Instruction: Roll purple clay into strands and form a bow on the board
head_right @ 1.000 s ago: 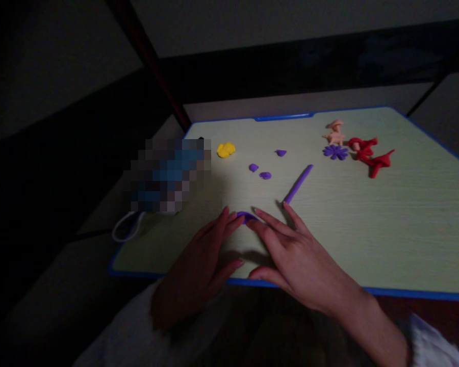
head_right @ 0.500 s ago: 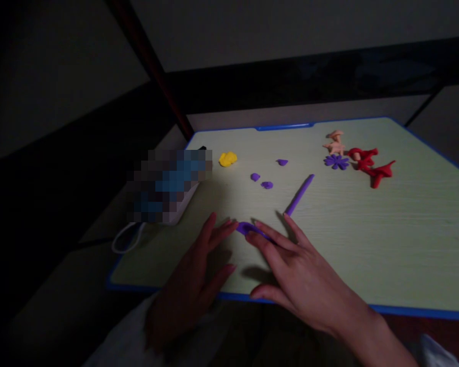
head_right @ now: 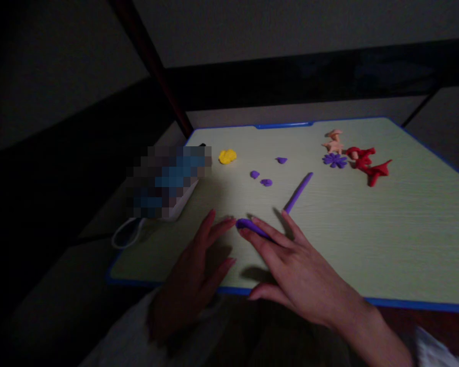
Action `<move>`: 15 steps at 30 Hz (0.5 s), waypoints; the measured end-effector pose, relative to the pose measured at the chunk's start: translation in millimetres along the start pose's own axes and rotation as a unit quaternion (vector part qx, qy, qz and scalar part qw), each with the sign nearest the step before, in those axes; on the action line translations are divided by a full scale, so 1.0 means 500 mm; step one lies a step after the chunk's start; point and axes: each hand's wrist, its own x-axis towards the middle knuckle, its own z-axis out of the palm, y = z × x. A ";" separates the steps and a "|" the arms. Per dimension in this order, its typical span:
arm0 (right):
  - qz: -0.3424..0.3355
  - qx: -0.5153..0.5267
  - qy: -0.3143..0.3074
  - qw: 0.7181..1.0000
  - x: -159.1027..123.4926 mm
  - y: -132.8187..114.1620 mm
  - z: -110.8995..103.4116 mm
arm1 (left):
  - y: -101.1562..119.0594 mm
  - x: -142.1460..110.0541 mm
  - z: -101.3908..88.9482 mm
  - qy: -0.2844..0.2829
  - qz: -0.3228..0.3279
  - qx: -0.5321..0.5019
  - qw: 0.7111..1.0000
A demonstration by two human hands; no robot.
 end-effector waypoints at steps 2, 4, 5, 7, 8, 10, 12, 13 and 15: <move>-0.004 0.003 -0.005 1.000 0.001 0.000 0.000 | -0.001 0.000 0.000 0.000 -0.003 0.002 1.000; 0.004 0.012 0.009 1.000 0.001 0.001 0.000 | -0.002 0.000 0.001 0.003 -0.001 0.004 1.000; 0.009 0.016 0.018 1.000 0.001 0.002 0.000 | -0.002 0.000 0.001 0.006 0.000 0.006 1.000; 0.016 0.019 0.021 0.999 0.001 0.002 -0.001 | -0.001 0.000 0.001 0.010 0.003 0.011 1.000; 0.017 0.017 0.015 1.000 0.001 0.002 -0.001 | -0.001 0.000 0.001 0.009 0.003 0.013 1.000; 0.016 0.013 0.002 1.000 0.000 0.001 -0.001 | -0.001 0.001 0.001 0.004 -0.001 0.015 1.000; 0.013 0.008 0.006 1.000 0.000 0.001 -0.001 | 0.000 0.002 0.001 -0.001 -0.005 0.016 1.000; 0.013 0.006 0.014 1.000 0.000 0.001 -0.001 | 0.000 0.003 0.001 -0.002 -0.006 0.015 1.000; 0.016 0.008 0.021 1.000 -0.001 0.002 0.000 | 0.001 0.002 0.001 0.001 -0.007 0.013 1.000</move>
